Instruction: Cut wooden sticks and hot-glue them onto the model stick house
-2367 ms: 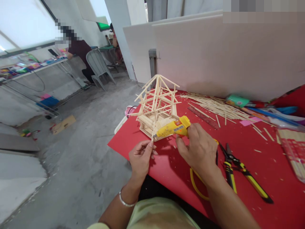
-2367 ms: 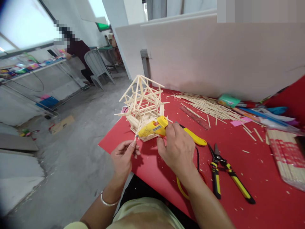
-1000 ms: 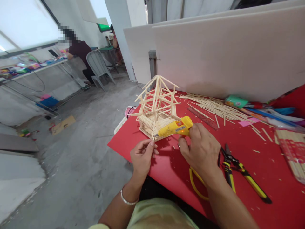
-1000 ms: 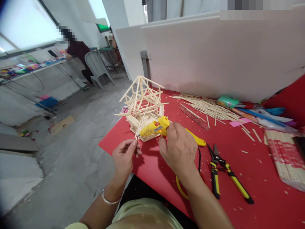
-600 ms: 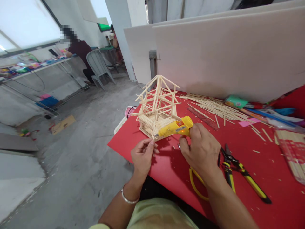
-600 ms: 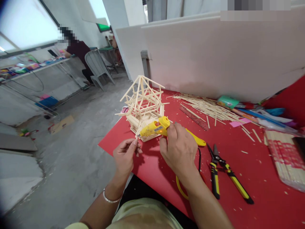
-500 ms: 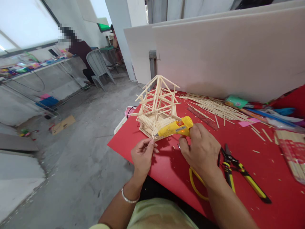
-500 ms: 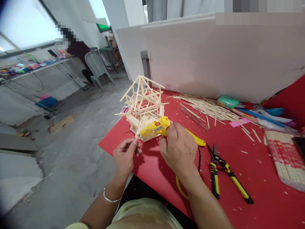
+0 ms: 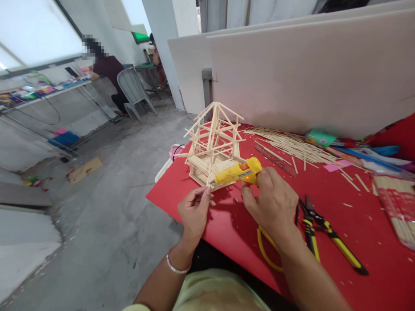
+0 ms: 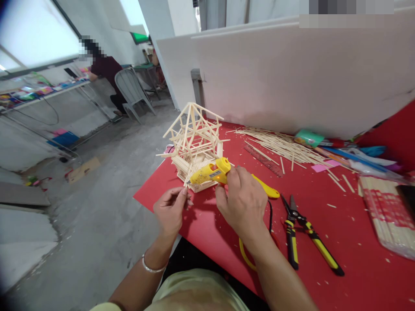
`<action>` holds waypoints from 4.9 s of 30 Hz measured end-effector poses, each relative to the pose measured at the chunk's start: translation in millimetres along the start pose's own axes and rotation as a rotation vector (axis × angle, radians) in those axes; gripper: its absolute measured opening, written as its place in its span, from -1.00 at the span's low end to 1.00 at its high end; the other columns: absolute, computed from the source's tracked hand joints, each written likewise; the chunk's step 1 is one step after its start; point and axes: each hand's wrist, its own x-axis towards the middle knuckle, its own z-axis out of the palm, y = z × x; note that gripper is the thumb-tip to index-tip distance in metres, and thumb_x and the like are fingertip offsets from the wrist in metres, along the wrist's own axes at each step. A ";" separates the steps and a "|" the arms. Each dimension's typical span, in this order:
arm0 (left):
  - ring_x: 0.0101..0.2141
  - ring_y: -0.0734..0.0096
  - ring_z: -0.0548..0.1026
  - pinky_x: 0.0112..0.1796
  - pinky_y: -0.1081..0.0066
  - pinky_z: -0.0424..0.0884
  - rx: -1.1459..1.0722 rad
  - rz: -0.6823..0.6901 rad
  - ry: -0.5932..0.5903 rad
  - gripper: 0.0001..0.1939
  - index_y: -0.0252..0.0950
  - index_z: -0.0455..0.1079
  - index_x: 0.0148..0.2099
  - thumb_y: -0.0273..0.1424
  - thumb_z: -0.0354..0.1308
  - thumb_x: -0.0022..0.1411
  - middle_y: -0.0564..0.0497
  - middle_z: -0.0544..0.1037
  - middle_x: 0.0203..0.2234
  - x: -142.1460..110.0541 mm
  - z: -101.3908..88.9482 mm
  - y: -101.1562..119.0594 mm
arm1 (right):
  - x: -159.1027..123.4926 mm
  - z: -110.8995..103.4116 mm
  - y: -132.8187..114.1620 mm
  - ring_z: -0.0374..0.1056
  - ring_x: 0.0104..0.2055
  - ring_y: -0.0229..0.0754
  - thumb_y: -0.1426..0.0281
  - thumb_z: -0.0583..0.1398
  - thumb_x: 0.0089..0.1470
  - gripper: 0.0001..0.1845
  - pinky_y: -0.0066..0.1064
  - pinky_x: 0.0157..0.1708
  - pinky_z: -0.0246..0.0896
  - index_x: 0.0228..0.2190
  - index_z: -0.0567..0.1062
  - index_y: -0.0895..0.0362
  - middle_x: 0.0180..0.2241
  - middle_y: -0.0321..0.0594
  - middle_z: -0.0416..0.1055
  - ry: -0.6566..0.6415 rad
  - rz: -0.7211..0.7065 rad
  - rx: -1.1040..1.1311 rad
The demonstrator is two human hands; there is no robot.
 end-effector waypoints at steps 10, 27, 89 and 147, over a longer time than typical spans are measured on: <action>-0.58 0.50 0.50 -0.51 0.50 0.45 0.074 0.071 0.016 -0.80 -0.32 0.55 -0.26 -0.27 0.28 0.21 0.03 0.59 -0.53 -1.2 -1.6 -3.1 | -0.3 0.7 0.5 0.23 -0.37 -0.15 0.33 0.16 0.10 -0.78 -0.34 -0.43 -0.05 -0.22 0.43 0.19 -0.37 -0.17 0.38 0.001 0.018 -0.012; -0.54 0.49 0.49 -0.46 0.49 0.43 0.290 0.279 0.037 -0.87 -0.29 0.54 -0.30 -0.33 0.25 0.23 0.03 0.58 -0.53 -0.4 -4.6 -11.7 | -1.1 1.8 0.9 0.23 -0.37 -0.14 0.32 0.17 0.10 -0.71 -0.32 -0.42 -0.03 -0.16 0.44 0.22 -0.33 -0.17 0.41 -0.002 0.017 -0.019; -0.55 0.45 0.55 -0.49 0.48 0.49 0.083 0.185 -0.052 -0.82 -0.32 0.51 -0.25 -0.29 0.21 0.27 0.00 0.59 -0.49 2.7 -0.8 -9.6 | 2.4 -5.4 0.4 0.15 -0.40 -0.16 0.39 0.15 0.07 -0.88 -0.33 -0.43 -0.07 -0.31 0.41 0.16 -0.43 -0.23 0.30 -0.031 0.023 0.021; -0.53 0.48 0.52 -0.45 0.48 0.47 0.057 0.207 -0.091 -0.87 -0.31 0.51 -0.24 -0.38 0.17 0.31 0.02 0.56 -0.47 2.7 -3.0 -13.0 | -1.6 -3.8 -2.2 0.31 -0.31 -0.10 0.39 0.16 0.09 -0.75 -0.31 -0.33 0.09 -0.16 0.44 0.20 -0.28 -0.13 0.47 -0.001 -0.021 0.020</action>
